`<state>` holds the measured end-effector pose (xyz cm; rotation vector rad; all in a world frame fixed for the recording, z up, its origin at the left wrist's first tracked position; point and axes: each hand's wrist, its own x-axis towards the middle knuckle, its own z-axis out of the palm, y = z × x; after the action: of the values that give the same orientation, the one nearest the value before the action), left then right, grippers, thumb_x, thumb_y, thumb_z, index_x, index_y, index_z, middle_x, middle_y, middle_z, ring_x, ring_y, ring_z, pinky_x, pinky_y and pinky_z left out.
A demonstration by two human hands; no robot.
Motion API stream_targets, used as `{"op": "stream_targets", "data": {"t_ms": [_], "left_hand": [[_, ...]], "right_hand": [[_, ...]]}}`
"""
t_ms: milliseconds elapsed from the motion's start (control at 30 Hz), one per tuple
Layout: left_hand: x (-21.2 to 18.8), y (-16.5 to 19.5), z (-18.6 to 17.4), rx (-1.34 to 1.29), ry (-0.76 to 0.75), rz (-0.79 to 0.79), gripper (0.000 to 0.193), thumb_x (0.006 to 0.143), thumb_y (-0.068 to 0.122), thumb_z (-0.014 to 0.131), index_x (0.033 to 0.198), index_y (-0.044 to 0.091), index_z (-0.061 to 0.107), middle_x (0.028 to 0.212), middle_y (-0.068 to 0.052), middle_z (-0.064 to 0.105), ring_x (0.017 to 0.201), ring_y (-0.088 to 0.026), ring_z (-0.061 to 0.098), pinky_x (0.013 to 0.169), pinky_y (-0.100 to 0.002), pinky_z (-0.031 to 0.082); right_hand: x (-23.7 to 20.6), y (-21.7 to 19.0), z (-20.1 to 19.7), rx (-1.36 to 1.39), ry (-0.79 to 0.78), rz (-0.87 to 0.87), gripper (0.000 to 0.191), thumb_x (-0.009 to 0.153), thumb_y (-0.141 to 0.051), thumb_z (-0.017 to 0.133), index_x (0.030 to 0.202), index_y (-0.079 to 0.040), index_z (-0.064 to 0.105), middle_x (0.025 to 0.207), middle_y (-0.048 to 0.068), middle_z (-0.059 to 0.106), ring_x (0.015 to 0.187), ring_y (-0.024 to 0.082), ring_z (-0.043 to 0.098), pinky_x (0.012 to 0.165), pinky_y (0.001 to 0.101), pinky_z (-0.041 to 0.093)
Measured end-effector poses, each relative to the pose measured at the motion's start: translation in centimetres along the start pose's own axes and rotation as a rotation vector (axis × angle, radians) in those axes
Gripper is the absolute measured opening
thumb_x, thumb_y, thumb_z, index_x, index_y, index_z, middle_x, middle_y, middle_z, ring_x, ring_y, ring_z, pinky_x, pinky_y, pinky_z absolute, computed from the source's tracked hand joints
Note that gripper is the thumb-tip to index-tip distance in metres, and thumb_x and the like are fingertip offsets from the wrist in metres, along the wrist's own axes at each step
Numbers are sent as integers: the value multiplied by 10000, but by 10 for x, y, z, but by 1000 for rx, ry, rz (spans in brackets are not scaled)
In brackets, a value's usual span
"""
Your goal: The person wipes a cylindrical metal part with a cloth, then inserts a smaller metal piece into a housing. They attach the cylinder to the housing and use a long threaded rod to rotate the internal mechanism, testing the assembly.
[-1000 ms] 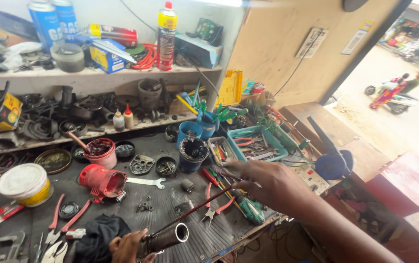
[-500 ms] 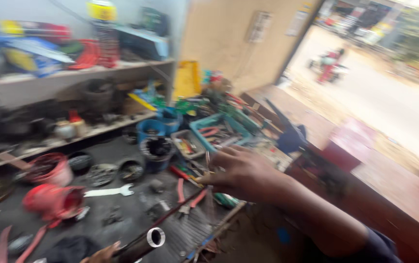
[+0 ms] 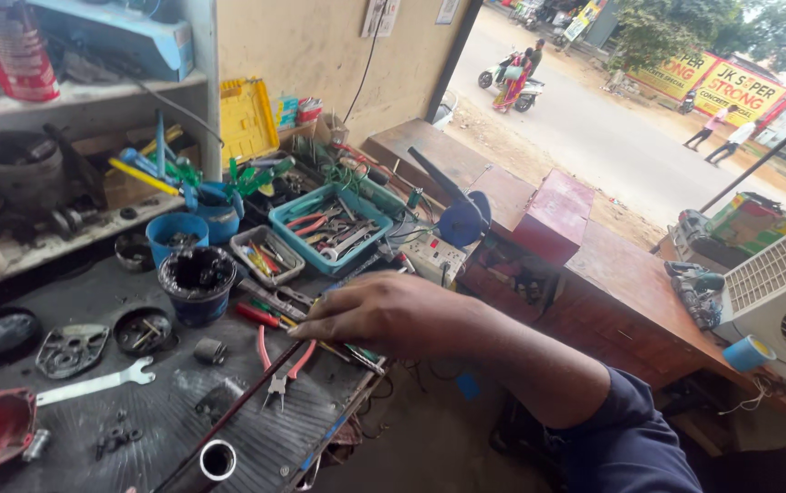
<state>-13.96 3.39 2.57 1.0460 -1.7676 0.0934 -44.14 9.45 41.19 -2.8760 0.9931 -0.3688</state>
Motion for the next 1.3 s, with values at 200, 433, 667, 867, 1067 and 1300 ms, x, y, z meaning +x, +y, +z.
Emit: {"op": "stream_targets", "data": {"t_ms": [200, 433, 667, 867, 1067, 1300], "left_hand": [[-24, -16, -61, -38, -81, -36, 668, 764, 511, 710, 1297, 127, 587, 1134, -54, 679, 1069, -238, 639, 962, -458, 328], [-36, -12, -84, -68, -191, -97, 641, 830, 491, 710, 1325, 123, 539, 1170, -57, 674, 1105, -248, 632, 950, -461, 313], [-44, -17, -89, -43, -189, -105, 657, 860, 541, 694, 1348, 127, 544, 1171, -62, 659, 1122, -244, 627, 969, -447, 313], [-46, -24, -86, -42, -182, -71, 670, 860, 561, 685, 1347, 123, 546, 1189, -55, 663, 1117, -236, 625, 993, -445, 310], [-46, -26, -86, -46, -196, -82, 672, 865, 569, 682, 1346, 118, 551, 1175, -50, 666, 1106, -228, 627, 987, -440, 307], [-49, -31, -86, -24, -203, -56, 649, 877, 579, 668, 1322, 120, 558, 1193, -42, 666, 1104, -217, 625, 987, -440, 302]], "right_hand": [[15, 1, 14, -197, 172, 2, 306, 828, -248, 798, 1116, -199, 705, 1072, 79, 690, 984, 290, 662, 838, 414, 518], [22, -5, 41, -7, 193, 341, 334, 858, -119, 765, 1188, -145, 719, 941, 60, 764, 856, 224, 757, 757, 348, 590], [17, -7, 39, -90, 53, 264, 423, 803, -122, 785, 1221, -109, 722, 1201, 60, 708, 1036, 263, 720, 861, 360, 570], [24, -1, 58, -154, 166, 418, 323, 805, -207, 849, 1102, -114, 761, 1109, 59, 721, 994, 201, 720, 841, 342, 570], [19, -5, 64, -66, 260, 477, 170, 1000, -137, 757, 1168, -162, 746, 1070, 1, 749, 904, 126, 756, 795, 273, 579], [15, -6, 42, -298, -73, 174, 478, 737, -59, 719, 1205, -153, 742, 1176, 67, 722, 993, 251, 704, 814, 352, 565]]}}
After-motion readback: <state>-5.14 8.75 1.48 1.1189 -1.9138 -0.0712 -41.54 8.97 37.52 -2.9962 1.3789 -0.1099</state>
